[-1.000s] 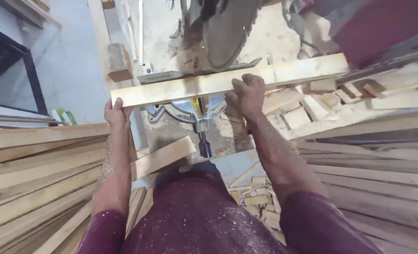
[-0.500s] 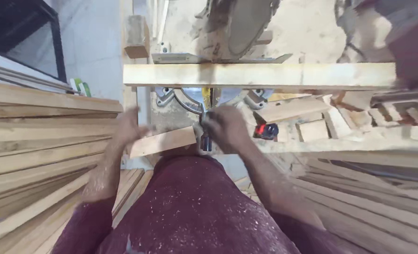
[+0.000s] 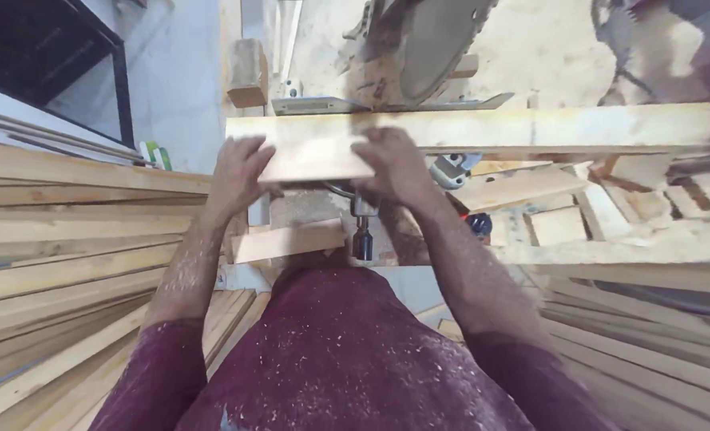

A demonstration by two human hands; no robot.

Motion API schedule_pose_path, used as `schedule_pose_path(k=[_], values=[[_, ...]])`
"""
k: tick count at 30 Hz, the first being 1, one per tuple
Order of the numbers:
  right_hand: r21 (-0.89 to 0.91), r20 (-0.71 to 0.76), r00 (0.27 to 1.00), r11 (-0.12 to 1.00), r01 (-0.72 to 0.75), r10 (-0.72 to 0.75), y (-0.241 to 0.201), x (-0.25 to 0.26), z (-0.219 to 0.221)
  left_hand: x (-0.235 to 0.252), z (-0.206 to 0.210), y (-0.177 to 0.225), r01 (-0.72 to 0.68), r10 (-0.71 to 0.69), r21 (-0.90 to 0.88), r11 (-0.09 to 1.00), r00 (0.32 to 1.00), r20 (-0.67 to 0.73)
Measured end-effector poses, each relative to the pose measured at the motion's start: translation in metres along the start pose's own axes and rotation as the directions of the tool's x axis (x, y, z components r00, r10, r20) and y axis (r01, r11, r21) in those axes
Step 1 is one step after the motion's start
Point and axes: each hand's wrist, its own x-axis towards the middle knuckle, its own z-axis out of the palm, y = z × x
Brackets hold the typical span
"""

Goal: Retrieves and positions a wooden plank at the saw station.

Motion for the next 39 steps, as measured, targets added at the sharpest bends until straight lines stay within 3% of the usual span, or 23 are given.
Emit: schedule_pose_path(k=[3,8,11,13,16,25,29,31,35,39], values=[[-0.025,-0.162,0.97,0.982,-0.185,0.179,0.035,0.032,0.012,0.054,0.025,-0.043,0.074,-0.079,-0.074,0.995,0.994,-0.077],[0.031,-0.339,0.861,0.919,-0.392,0.379,0.029,0.026,0.042,0.041,0.043,-0.064,0.186,-0.198,-0.083,0.979,0.967,-0.162],[0.022,-0.41,0.823,0.906,-0.422,0.393,0.022,0.027,0.057,0.031,0.049,-0.063,0.423,-0.468,-0.232,0.876,0.862,-0.195],[0.03,-0.435,0.812,0.907,-0.42,0.39,0.022,0.028,0.061,0.03,0.058,-0.065,0.478,-0.564,-0.348,0.806,0.8,-0.206],[0.06,-0.471,0.793,0.911,-0.408,0.386,0.02,0.03,0.069,0.028,0.069,-0.072,0.414,-0.594,-0.514,0.751,0.764,-0.252],[0.14,-0.499,0.77,0.914,-0.382,0.398,-0.001,0.051,0.093,0.021,0.064,-0.091,0.176,-0.581,-0.869,0.463,0.801,-0.147],[0.2,-0.489,0.757,0.9,-0.387,0.434,-0.001,0.051,0.091,0.039,0.066,-0.074,0.319,-0.763,-0.87,0.376,0.64,-0.095],[0.207,-0.451,0.758,0.882,-0.424,0.47,-0.002,0.052,0.085,0.045,0.068,-0.07,0.308,-0.796,-0.884,0.352,0.595,-0.109],[0.225,-0.429,0.765,0.877,-0.425,0.481,-0.003,0.052,0.081,0.046,0.071,-0.07,0.297,-0.812,-0.889,0.349,0.57,-0.128],[0.245,-0.439,0.76,0.877,-0.413,0.48,-0.001,0.053,0.083,0.046,0.061,-0.071,0.318,-0.787,-0.884,0.343,0.611,-0.086]])
